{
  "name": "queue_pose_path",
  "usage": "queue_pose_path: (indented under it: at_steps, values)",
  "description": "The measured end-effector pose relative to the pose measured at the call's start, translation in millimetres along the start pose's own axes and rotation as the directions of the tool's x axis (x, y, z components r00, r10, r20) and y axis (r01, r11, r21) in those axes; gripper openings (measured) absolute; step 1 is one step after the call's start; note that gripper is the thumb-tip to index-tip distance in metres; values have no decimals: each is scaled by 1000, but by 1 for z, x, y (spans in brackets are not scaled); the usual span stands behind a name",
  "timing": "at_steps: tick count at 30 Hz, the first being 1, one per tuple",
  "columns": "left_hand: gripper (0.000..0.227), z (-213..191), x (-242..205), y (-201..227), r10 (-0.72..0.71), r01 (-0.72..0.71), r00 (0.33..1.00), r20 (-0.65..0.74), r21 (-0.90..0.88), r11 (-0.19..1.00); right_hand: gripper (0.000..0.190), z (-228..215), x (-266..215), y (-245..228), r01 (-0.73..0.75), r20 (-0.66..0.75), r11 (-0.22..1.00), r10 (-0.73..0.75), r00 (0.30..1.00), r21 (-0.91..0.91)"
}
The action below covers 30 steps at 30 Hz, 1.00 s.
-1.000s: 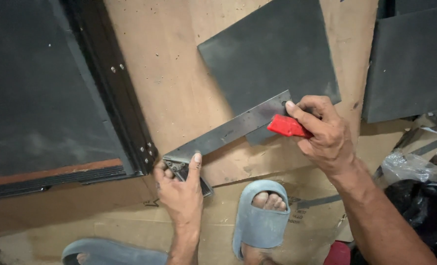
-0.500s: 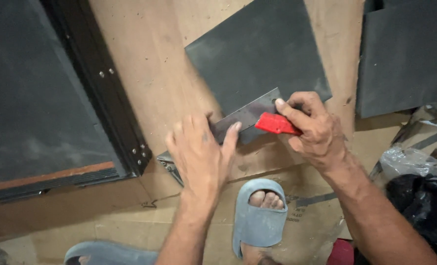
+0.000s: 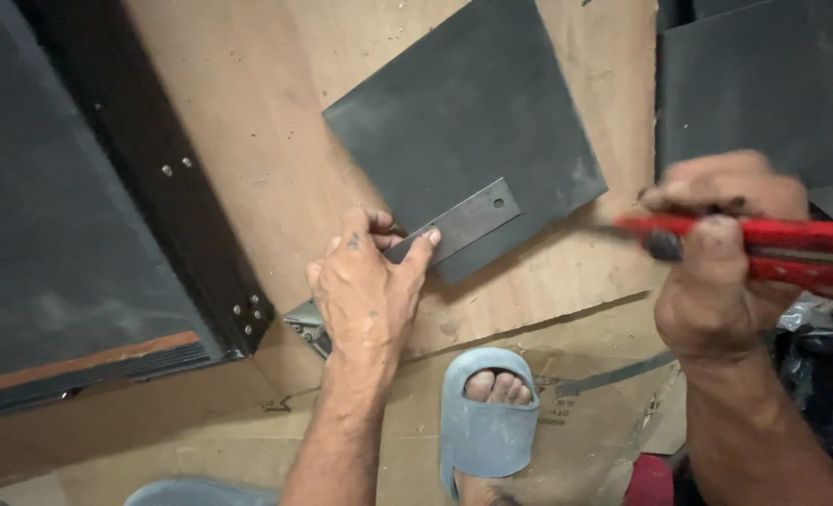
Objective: The person measures and cuts a square piece of black rubber sheet using a speed square and a utility knife on a wooden surface.
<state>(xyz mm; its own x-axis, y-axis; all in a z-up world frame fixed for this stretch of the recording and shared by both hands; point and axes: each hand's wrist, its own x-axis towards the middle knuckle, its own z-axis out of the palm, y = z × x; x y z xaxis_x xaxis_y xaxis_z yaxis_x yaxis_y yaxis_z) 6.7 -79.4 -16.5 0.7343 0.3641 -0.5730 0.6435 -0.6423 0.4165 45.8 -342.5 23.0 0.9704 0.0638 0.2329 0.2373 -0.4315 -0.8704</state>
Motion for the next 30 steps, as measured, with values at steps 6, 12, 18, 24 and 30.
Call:
queue_pose_path:
  at_steps: [6,12,18,24,30]
  values:
    - [42,-1,-4,3,-11,11,1000,-8,-33,999,8,13,18,-1,31,234,999,-34,972,18]
    - [41,-3,-4,2,6,-5,1000,8,-52,999,15,25,37,-16,43,333,994,-8,943,-100]
    - [43,-1,-2,-2,17,-16,1000,18,-58,998,13,33,42,-18,59,387,992,-10,922,-115]
    - [43,-5,0,3,-17,19,998,57,-33,999,9,46,45,-25,89,385,990,-39,922,-112]
    - [43,-5,2,3,-25,26,997,75,-22,999,14,51,49,-21,109,364,989,-65,929,-102]
